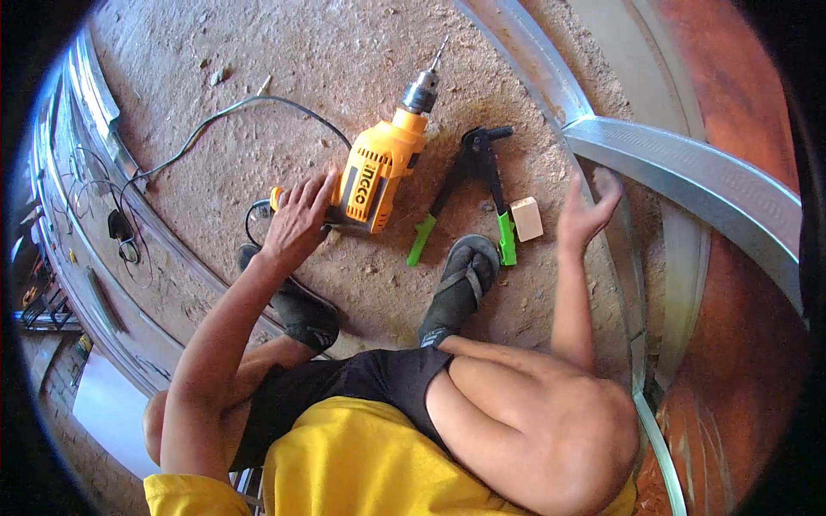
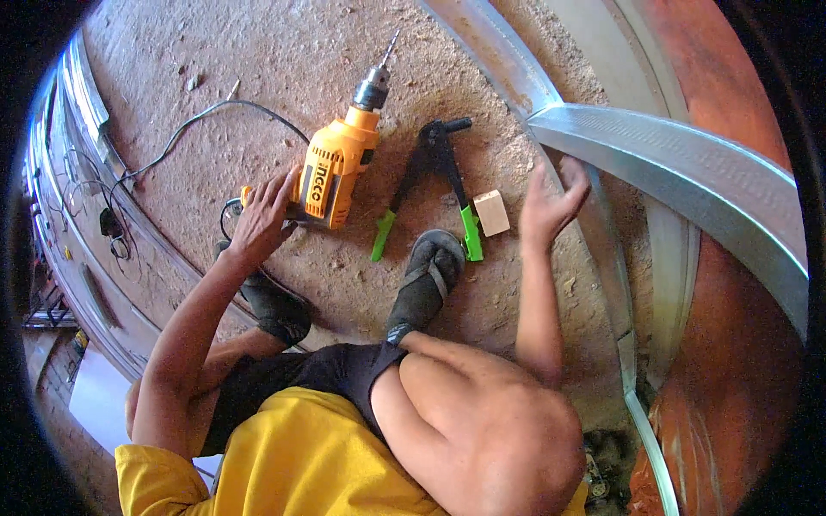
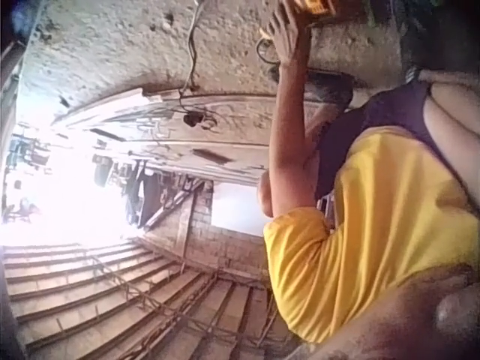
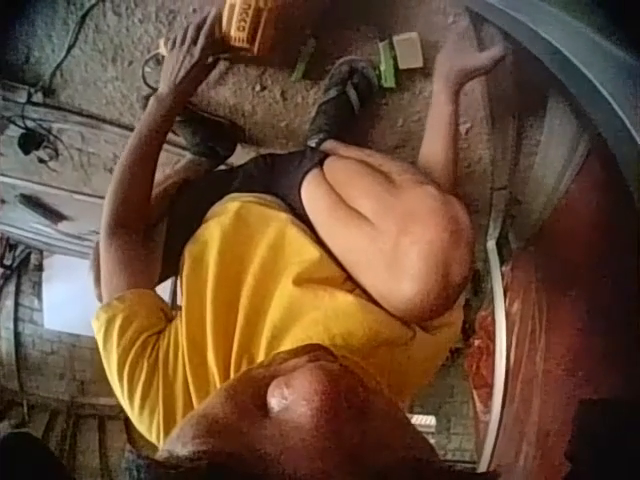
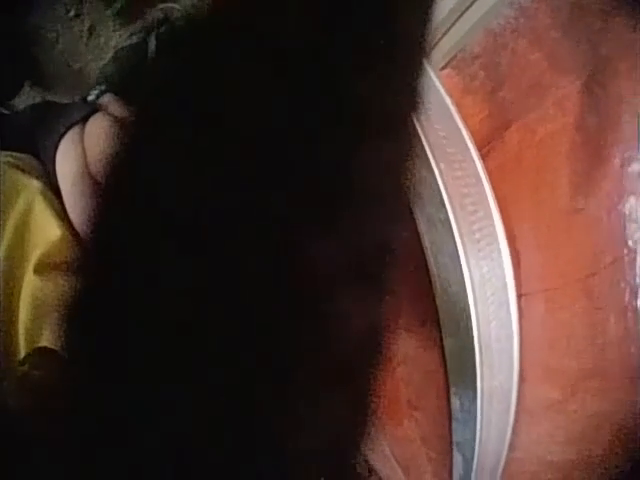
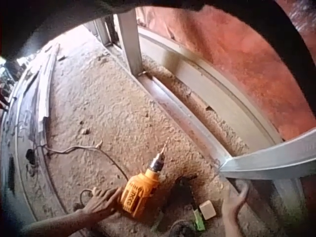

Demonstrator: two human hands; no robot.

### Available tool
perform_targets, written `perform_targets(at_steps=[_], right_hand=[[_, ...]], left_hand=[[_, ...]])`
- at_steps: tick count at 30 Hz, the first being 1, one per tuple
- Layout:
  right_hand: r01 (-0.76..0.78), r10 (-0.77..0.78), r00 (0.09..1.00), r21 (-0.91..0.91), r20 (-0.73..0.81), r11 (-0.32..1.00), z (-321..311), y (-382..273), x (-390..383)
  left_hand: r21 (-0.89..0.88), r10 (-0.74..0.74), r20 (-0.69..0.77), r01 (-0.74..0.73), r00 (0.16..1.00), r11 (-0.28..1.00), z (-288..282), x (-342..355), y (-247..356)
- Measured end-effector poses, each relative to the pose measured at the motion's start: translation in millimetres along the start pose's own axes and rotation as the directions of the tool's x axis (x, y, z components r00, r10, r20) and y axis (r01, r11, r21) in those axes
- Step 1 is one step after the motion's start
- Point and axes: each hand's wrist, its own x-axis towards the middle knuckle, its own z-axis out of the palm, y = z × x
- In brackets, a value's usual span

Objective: Assembling a metal frame by joining studs using an electric drill and a rivet gun.

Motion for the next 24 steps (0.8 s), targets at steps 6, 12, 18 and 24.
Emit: perform_targets(at_steps=[6,12,18,24], right_hand=[[0.471,-0.354,0.803,-0.146,0.479,0.870,18,-57,-57],[0.363,-0.212,0.789,-0.159,0.576,0.918,17,-38,-55],[0.363,-0.231,0.787,-0.126,0.572,0.923,-6,-28,-69],[0.282,-0.221,0.871,-0.078,0.440,0.956,-48,-24,-100]], left_hand=[[0.097,0.116,-0.056,-0.110,0.992,0.989,4,3,-6],[-0.064,0.114,0.038,-0.112,0.993,0.992,-6,10,10],[0.266,0.253,-0.084,-0.223,0.964,0.938,-13,6,8],[0.386,0.239,-0.080,-0.191,0.968,0.903,-20,21,1]])
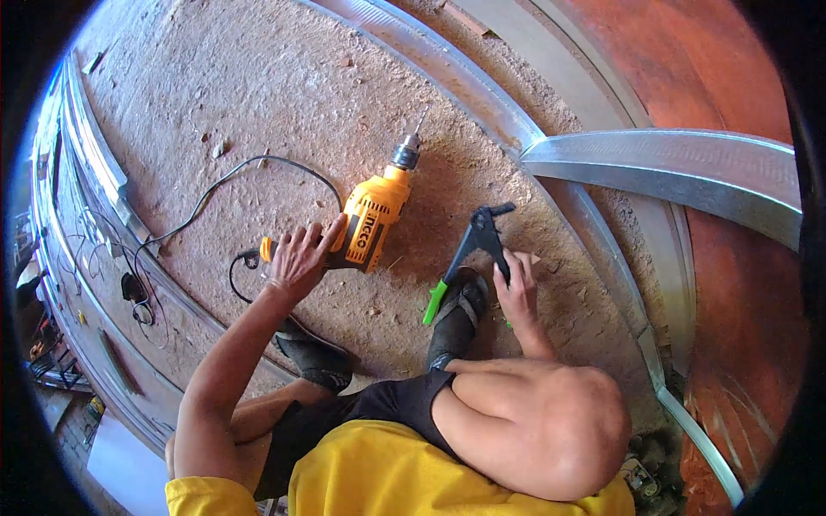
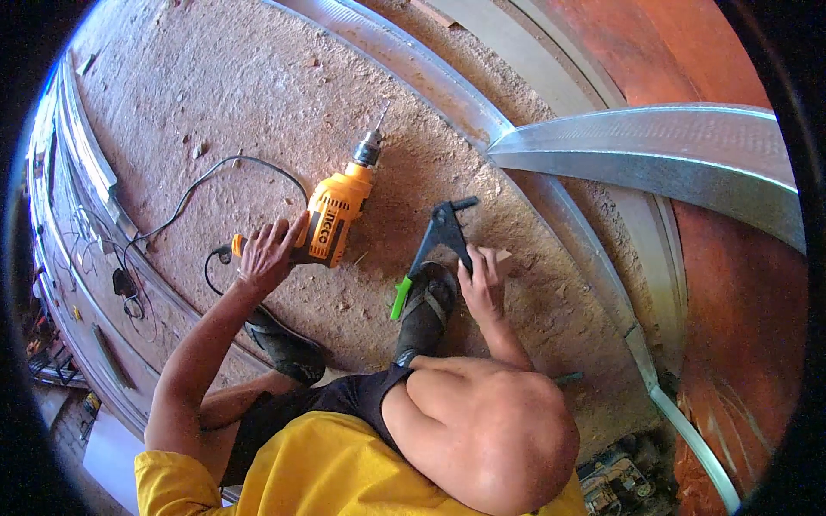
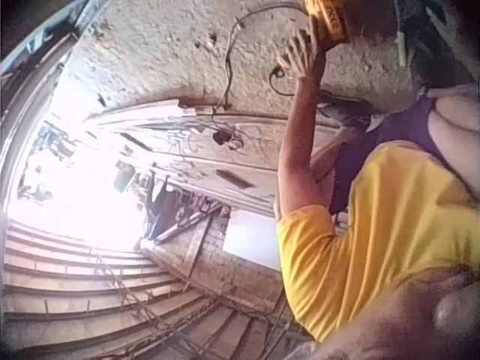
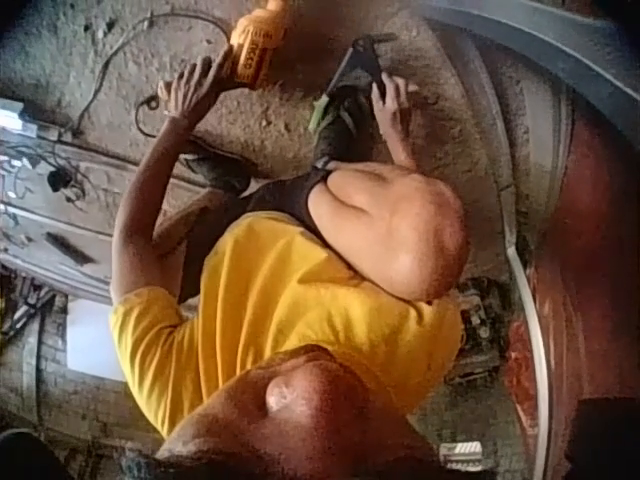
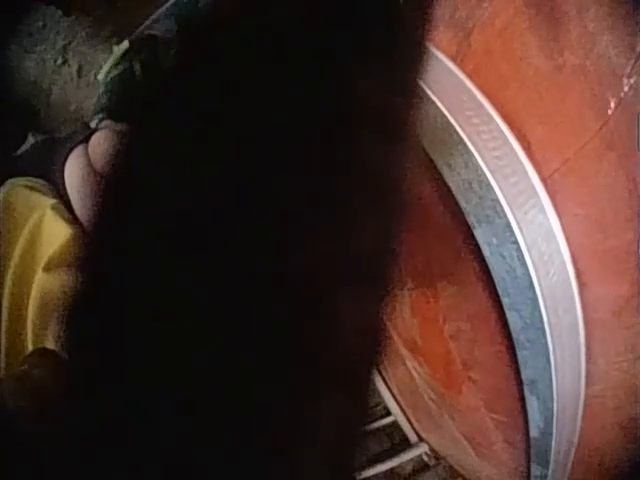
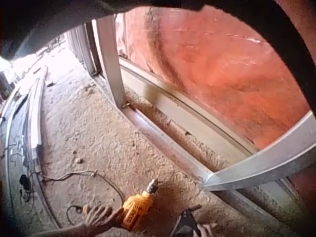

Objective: Assembling a metal frame by joining studs using an electric drill and a rivet gun.

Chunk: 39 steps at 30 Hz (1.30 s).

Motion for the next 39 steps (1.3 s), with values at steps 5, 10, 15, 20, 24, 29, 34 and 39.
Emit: perform_targets(at_steps=[5,10,15,20,24,29,34,39], right_hand=[[-0.249,0.267,0.944,0.113,-0.193,0.962,-16,-3,-49],[-0.643,0.806,0.549,0.503,-0.222,0.577,-8,34,-122],[-0.740,0.744,0.568,0.177,-0.353,0.649,-20,63,-170],[-0.386,0.491,0.820,0.348,-0.296,0.854,-29,-12,-58],[-0.461,0.329,0.879,0.790,0.345,0.404,32,-54,42],[-0.562,0.269,0.827,0.707,0.493,0.429,91,-83,104],[-0.560,0.140,0.828,0.785,0.543,0.264,86,-99,120],[-0.647,0.253,0.763,0.710,0.596,0.278,66,-92,109]], left_hand=[[-0.128,0.066,-0.041,-0.071,0.997,0.989,-8,6,-12],[-0.200,0.027,0.089,-0.009,0.996,0.980,-16,12,-13],[-0.209,0.085,0.177,-0.047,0.981,0.977,-20,15,-6],[-0.168,0.081,0.096,-0.064,0.992,0.984,-14,2,-8],[-0.086,0.095,0.086,-0.088,0.992,0.992,-29,5,9],[0.150,0.150,0.062,-0.157,0.987,0.976,-41,-4,23],[0.190,0.161,0.045,-0.167,0.986,0.967,-58,-8,36],[0.193,0.235,0.027,-0.235,0.972,0.953,-78,-23,39]])
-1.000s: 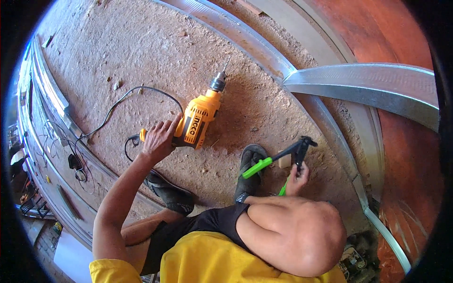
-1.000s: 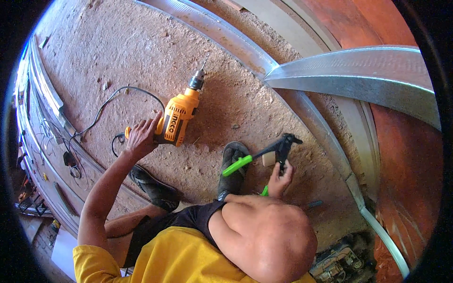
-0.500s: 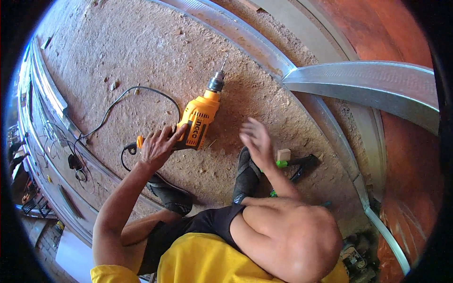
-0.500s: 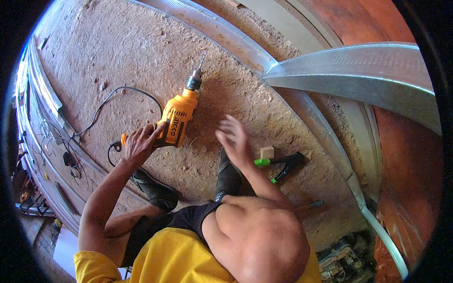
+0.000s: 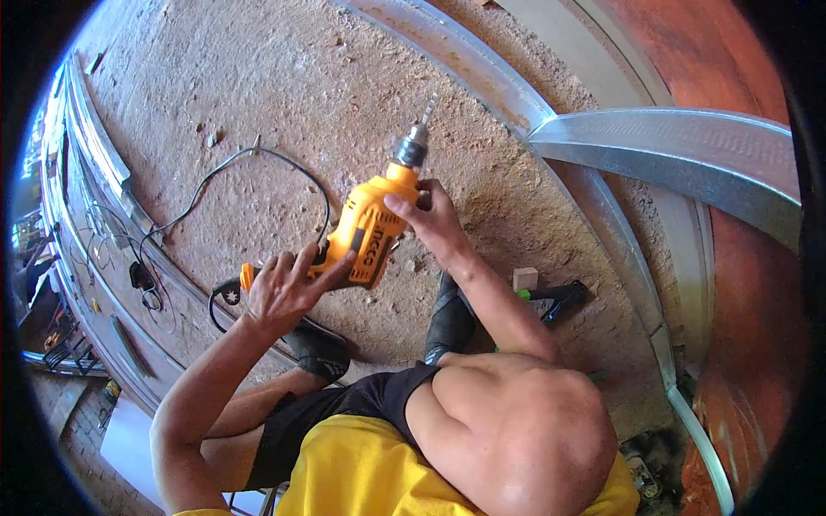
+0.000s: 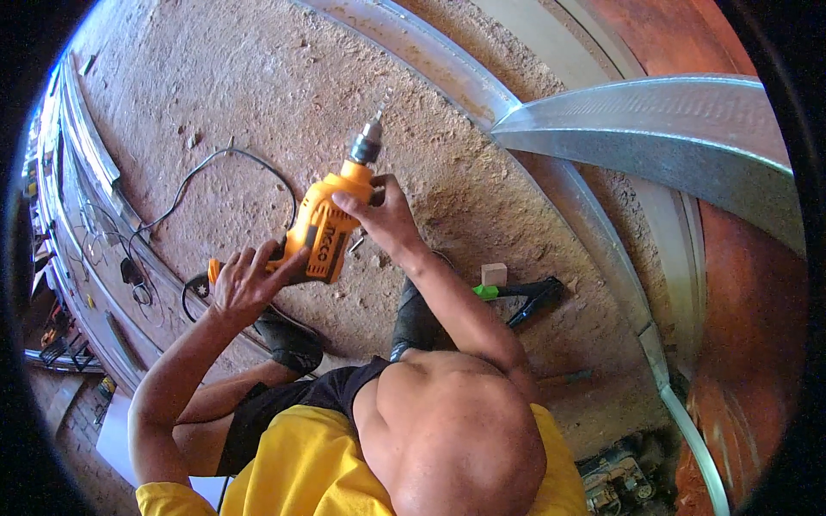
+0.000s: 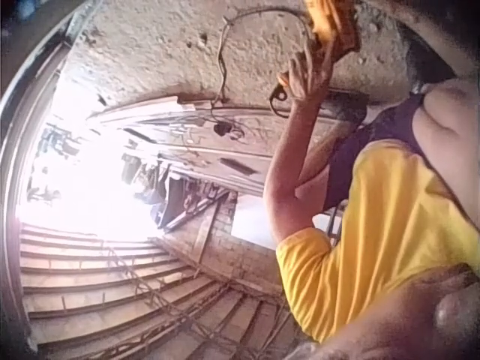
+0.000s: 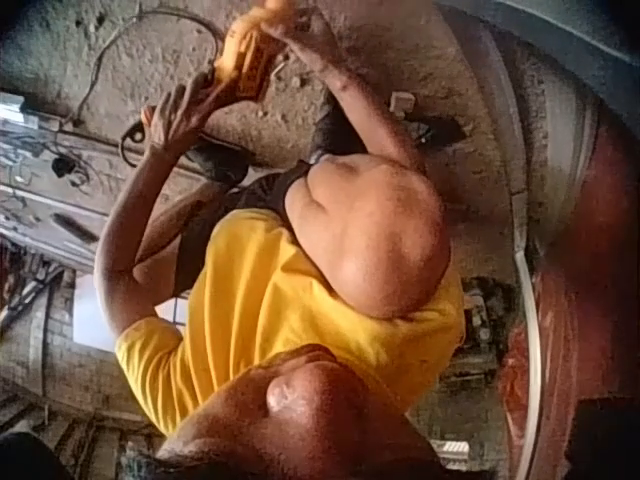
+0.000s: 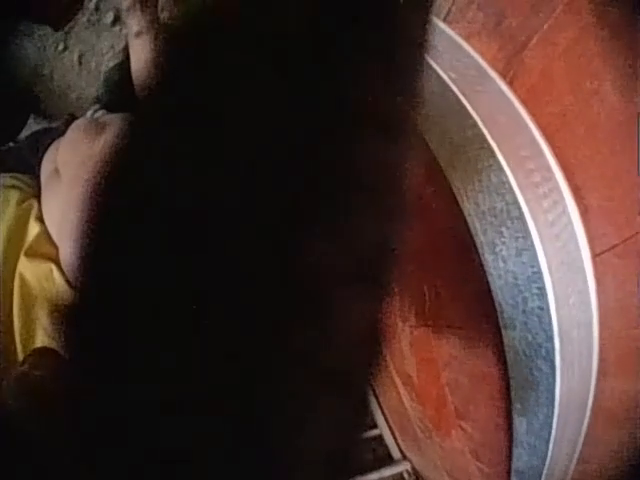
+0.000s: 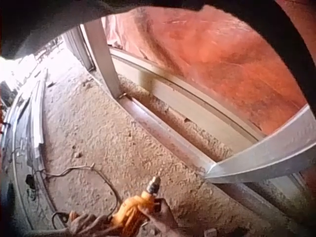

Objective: Assembling a metal frame by joining studs using an electric drill and a rivet gun.

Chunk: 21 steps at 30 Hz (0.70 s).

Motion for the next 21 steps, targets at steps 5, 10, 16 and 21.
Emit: perform_targets(at_steps=[5,10,16,21], right_hand=[[0.161,-0.116,0.977,0.259,-0.180,0.952,2,15,-25],[0.108,-0.103,0.900,-0.012,-0.424,0.994,-43,50,-42],[0.022,-0.068,0.903,-0.112,-0.423,0.993,-62,44,-47],[-0.025,-0.078,0.897,-0.226,-0.435,0.974,-74,43,-45]], left_hand=[[-0.107,0.102,-0.039,-0.106,0.994,0.989,7,7,16],[-0.185,0.140,-0.063,-0.150,0.988,0.971,48,31,52],[-0.295,0.117,-0.061,-0.129,0.991,0.947,70,41,70],[-0.308,0.116,-0.066,-0.131,0.991,0.942,71,50,72]])
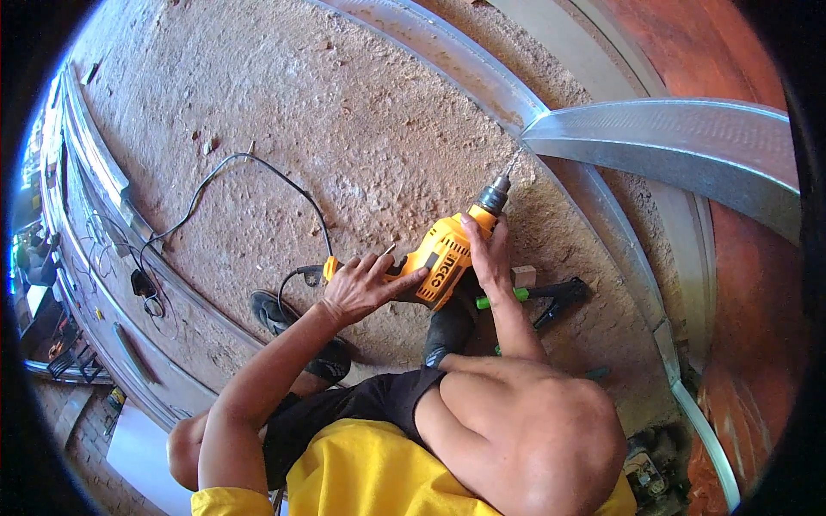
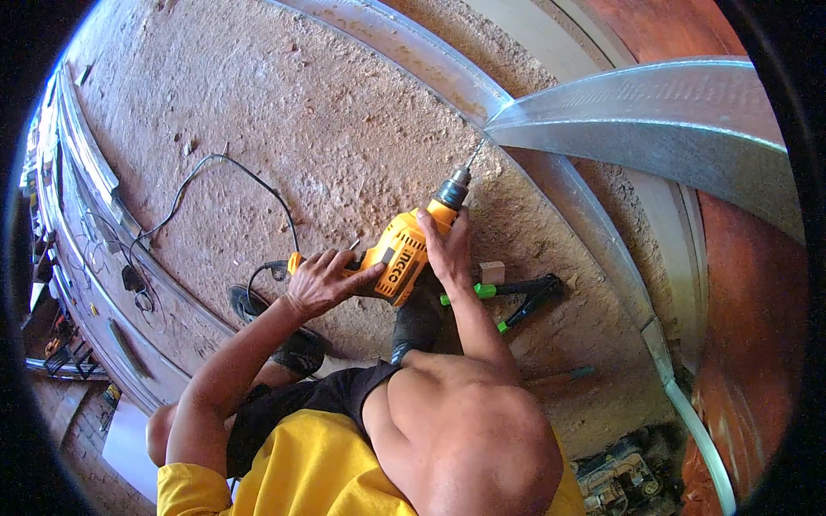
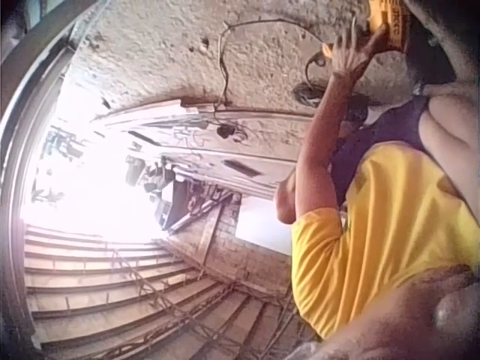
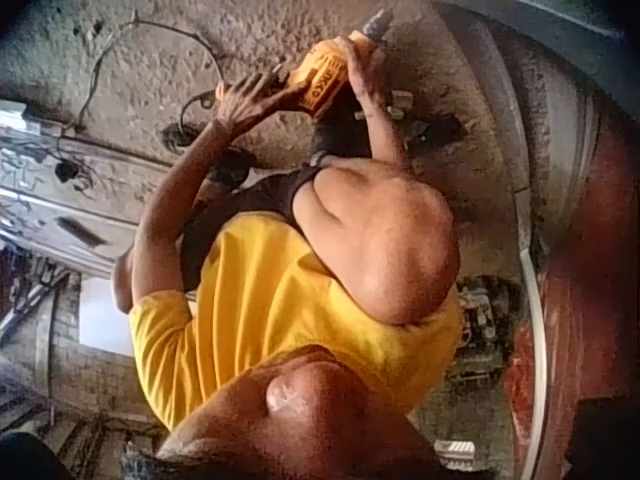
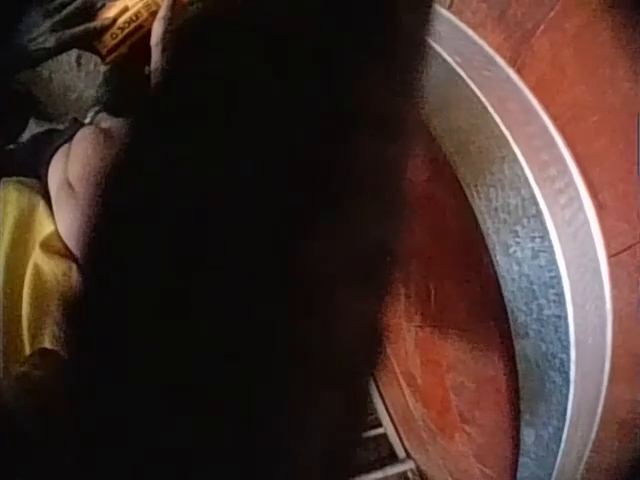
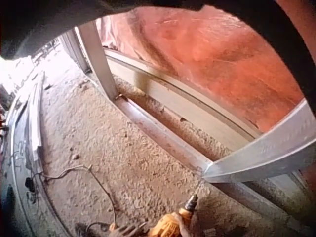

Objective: Assembling a metal frame by joining studs using an electric drill and a rivet gun.

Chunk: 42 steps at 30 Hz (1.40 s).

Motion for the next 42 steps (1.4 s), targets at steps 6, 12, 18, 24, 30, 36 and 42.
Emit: perform_targets(at_steps=[6,12,18,24,30,36,42], right_hand=[[0.021,-0.022,1.000,0.087,0.019,0.996,0,-4,1],[0.002,-0.003,0.998,0.010,0.064,1.000,-1,-9,4],[0.040,-0.034,0.997,-0.091,0.070,0.995,-6,11,15],[0.034,-0.018,0.995,-0.164,0.096,0.986,-7,-3,16],[0.006,0.021,0.995,-0.278,0.095,0.961,-4,-11,18],[0.035,-0.018,0.997,-0.242,0.073,0.970,-3,0,19],[0.031,-0.012,0.996,-0.223,0.089,0.974,-2,11,23]], left_hand=[[0.025,0.026,0.006,-0.026,1.000,0.999,-2,3,-5],[0.026,0.008,-0.008,-0.008,1.000,1.000,1,3,-5],[0.000,0.023,-0.033,-0.023,0.999,1.000,-1,8,-10],[0.024,0.007,0.017,-0.007,1.000,1.000,3,8,-15],[0.014,-0.001,-0.021,0.001,1.000,1.000,9,9,-19],[-0.002,-0.001,-0.004,0.001,1.000,1.000,7,10,-20],[0.022,-0.005,0.050,0.004,0.999,1.000,8,8,-22]])
